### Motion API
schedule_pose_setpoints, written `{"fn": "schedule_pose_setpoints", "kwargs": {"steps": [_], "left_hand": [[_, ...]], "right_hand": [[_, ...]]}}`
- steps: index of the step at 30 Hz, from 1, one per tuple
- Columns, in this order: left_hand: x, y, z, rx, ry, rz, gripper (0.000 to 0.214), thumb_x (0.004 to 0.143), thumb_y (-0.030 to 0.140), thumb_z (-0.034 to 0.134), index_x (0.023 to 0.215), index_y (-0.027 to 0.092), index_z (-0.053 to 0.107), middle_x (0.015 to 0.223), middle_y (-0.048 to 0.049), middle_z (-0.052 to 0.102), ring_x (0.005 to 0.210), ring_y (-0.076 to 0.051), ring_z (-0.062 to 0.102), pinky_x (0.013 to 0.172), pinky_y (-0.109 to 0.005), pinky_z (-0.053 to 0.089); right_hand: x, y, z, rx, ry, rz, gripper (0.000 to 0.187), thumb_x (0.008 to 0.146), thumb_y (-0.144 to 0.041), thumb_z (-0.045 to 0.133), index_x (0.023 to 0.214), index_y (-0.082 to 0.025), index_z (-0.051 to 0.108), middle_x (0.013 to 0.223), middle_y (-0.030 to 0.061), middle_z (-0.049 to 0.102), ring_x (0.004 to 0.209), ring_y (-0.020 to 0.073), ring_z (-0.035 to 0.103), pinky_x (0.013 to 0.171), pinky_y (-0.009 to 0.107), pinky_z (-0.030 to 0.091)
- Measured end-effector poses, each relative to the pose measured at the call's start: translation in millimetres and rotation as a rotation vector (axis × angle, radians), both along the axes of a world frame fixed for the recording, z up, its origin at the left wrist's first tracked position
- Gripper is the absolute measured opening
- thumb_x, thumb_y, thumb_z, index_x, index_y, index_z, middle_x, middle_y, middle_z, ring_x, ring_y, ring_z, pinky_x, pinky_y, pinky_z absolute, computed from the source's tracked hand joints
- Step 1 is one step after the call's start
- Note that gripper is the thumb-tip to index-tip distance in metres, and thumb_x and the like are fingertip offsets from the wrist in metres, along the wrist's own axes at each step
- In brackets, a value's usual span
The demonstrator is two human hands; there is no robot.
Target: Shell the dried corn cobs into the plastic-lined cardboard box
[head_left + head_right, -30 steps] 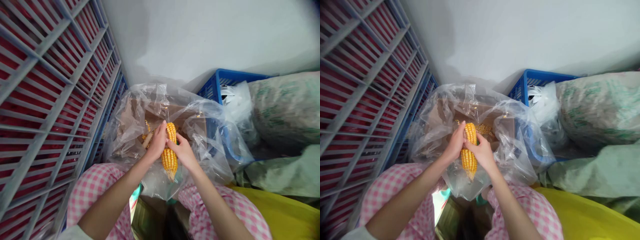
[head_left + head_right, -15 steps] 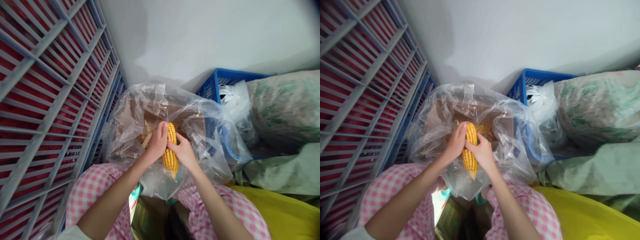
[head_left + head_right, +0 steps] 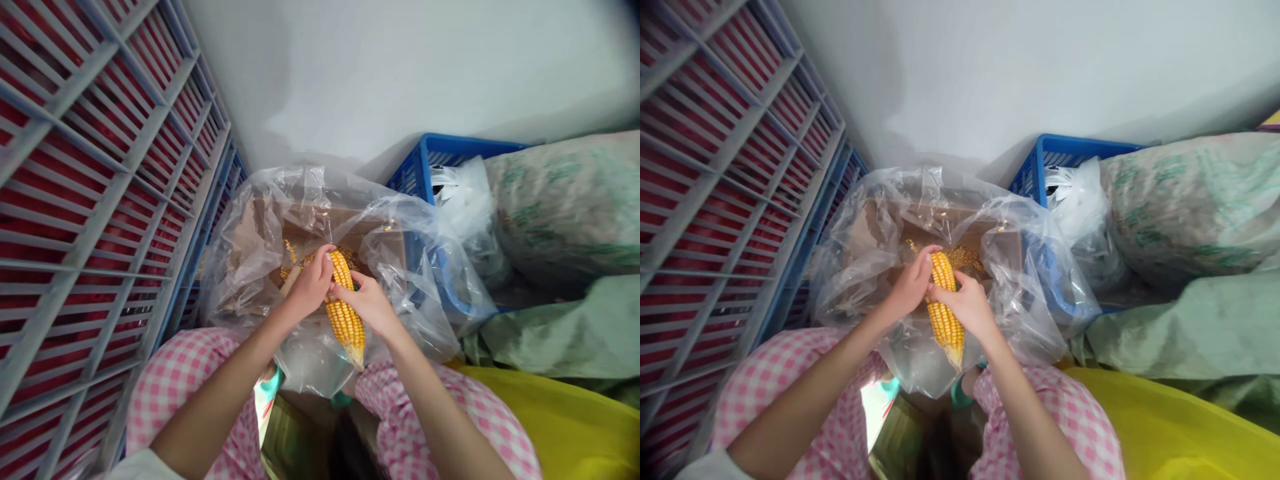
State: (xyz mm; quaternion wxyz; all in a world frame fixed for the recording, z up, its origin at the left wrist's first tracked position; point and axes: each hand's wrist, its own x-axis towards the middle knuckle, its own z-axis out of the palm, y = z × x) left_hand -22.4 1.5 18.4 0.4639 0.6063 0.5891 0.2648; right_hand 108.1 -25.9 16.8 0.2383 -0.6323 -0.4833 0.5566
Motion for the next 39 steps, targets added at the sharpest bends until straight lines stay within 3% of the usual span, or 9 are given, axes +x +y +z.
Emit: {"fn": "schedule_pose_setpoints", "kwargs": {"steps": [8,22,28,32,35,39], "left_hand": [[3.1,-2.4,-9.3,-0.03,0.02,-0.072,0.04,0.088,0.031,0.022,0.119,0.014,0.042,0.082,-0.0048,0.057,0.07,-0.016,0.053,0.069,-0.03,0.042],[1.2,-0.8,-5.8,-0.038,-0.001,-0.168,0.04,0.088,0.027,0.024,0.124,0.014,0.036,0.086,-0.0047,0.056,0.078,-0.016,0.055,0.076,-0.031,0.043],[-0.3,-0.4,-10.6,-0.044,-0.005,-0.201,0.041,0.087,0.025,0.026,0.125,0.014,0.037,0.096,-0.0073,0.06,0.083,-0.016,0.057,0.08,-0.031,0.045],[4.9,-1.3,-16.4,-0.016,-0.119,-0.232,0.051,0.083,0.02,0.036,0.134,0.015,0.03,0.127,-0.011,0.052,0.113,-0.017,0.051,0.097,-0.031,0.039],[7.9,0.7,-20.8,-0.077,-0.177,-0.16,0.054,0.084,0.018,0.032,0.137,0.017,0.028,0.143,-0.0076,0.037,0.129,-0.014,0.037,0.107,-0.031,0.027],[6.5,4.9,-26.6,-0.181,-0.11,-0.059,0.061,0.083,0.014,0.035,0.142,0.016,0.019,0.145,-0.0099,0.032,0.132,-0.015,0.033,0.11,-0.035,0.023]], "right_hand": [[10.1,-4.7,-4.6,-0.046,0.002,0.028,0.039,0.065,-0.048,0.062,0.088,-0.016,0.065,0.075,0.0025,0.066,0.067,0.0171,0.06,0.059,0.025,0.044],[14.8,-6.7,-3.8,-0.077,0.07,0.027,0.044,0.065,-0.049,0.064,0.091,-0.014,0.065,0.076,0.0039,0.066,0.066,0.017,0.06,0.057,0.025,0.044],[17.3,-6.3,-7.7,-0.111,0.103,-0.023,0.044,0.062,-0.047,0.066,0.091,-0.014,0.066,0.075,0.0038,0.067,0.064,0.0169,0.061,0.056,0.025,0.045],[18.5,1.5,-0.1,-0.205,0.256,-0.186,0.042,0.065,-0.046,0.065,0.093,-0.014,0.066,0.078,0.0057,0.069,0.062,0.0162,0.062,0.054,0.024,0.045],[16.0,5.7,2.9,-0.184,0.249,-0.209,0.041,0.065,-0.045,0.066,0.093,-0.014,0.066,0.081,0.0064,0.07,0.062,0.0157,0.062,0.053,0.023,0.044],[14.5,5.8,-3.8,-0.149,0.143,-0.15,0.043,0.067,-0.049,0.063,0.092,-0.014,0.066,0.08,0.0068,0.07,0.064,0.0174,0.063,0.055,0.025,0.044]]}}
